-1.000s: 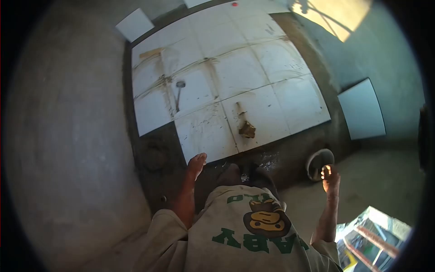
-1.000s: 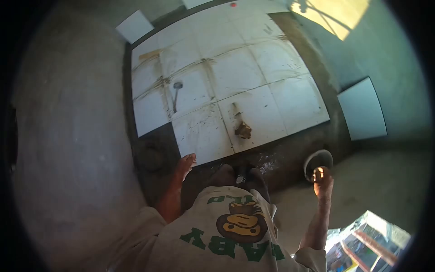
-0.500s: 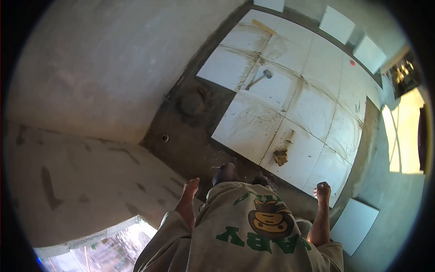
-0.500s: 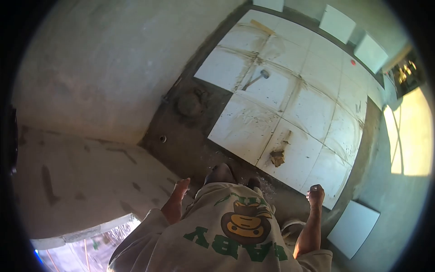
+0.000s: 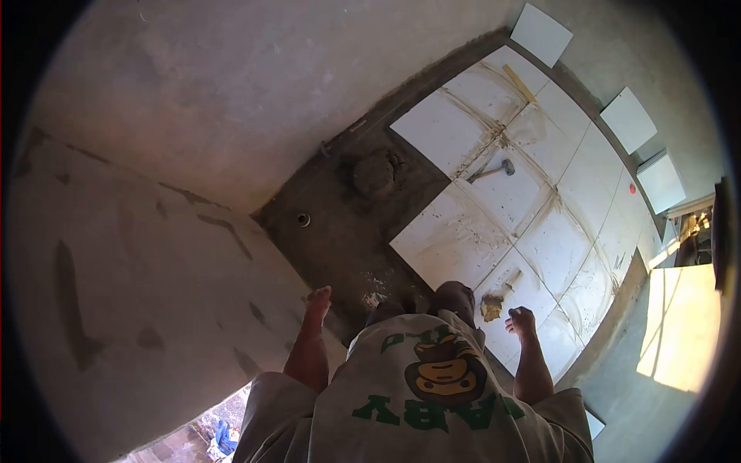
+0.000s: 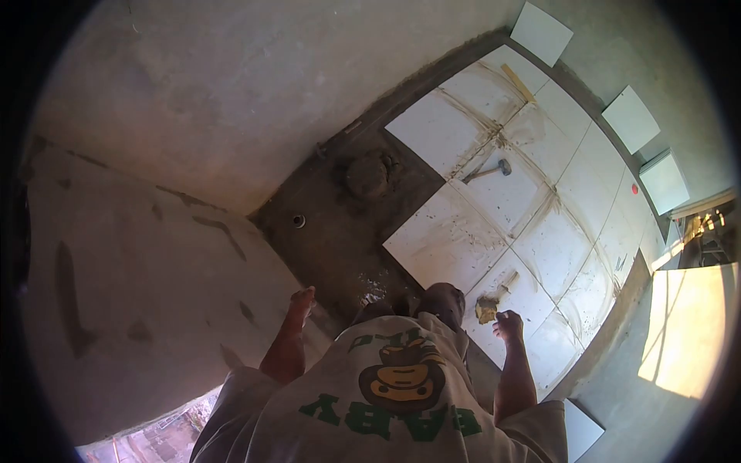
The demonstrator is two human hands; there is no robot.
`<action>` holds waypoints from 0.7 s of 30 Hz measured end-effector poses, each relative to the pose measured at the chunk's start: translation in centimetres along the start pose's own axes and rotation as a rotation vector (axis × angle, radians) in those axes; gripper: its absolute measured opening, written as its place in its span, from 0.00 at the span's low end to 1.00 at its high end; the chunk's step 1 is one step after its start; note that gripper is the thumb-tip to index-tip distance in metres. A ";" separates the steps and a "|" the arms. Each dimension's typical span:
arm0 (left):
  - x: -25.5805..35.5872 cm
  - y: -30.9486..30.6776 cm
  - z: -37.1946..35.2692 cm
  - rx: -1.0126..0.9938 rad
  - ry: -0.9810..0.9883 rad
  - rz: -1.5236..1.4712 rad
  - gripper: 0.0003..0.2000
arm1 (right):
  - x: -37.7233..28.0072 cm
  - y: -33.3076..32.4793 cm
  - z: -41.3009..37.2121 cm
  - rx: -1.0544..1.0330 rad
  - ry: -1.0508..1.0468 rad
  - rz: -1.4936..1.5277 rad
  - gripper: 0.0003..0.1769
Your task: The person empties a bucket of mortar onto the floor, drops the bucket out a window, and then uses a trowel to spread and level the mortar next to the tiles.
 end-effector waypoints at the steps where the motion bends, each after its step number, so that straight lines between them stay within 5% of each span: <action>1: 1.0 -1.2 -0.3 0.108 -0.341 -0.585 0.16 | 0.5 1.0 1.4 -0.028 0.031 -0.002 0.11; 8: -5.1 -2.7 2.0 0.094 -0.336 -0.460 0.18 | -3.4 5.0 6.1 -0.092 0.158 -0.250 0.14; 10: -8.0 -2.8 2.5 0.048 -0.154 -0.383 0.17 | -7.5 6.4 7.8 -0.070 0.166 -0.160 0.14; 12: -6.7 -4.7 2.0 0.044 -0.498 -0.618 0.16 | -12.0 8.1 9.3 -0.043 0.127 -0.103 0.13; 13: -7.4 -5.6 2.8 0.025 -0.506 -0.606 0.16 | -15.2 9.2 9.4 -0.017 0.068 -0.137 0.12; 21: -3.6 -24.4 15.1 0.083 -0.434 -0.486 0.16 | -32.6 23.9 15.4 -0.109 -0.124 -0.223 0.17</action>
Point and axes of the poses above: each hand's wrist, its own z-axis towards the middle knuckle, its own y-axis out of the palm, x = y × z, the point moved 2 cm from there along z, towards the middle knuckle, and after that the axes turned 6 degrees about -z, right-handed, at the moved point
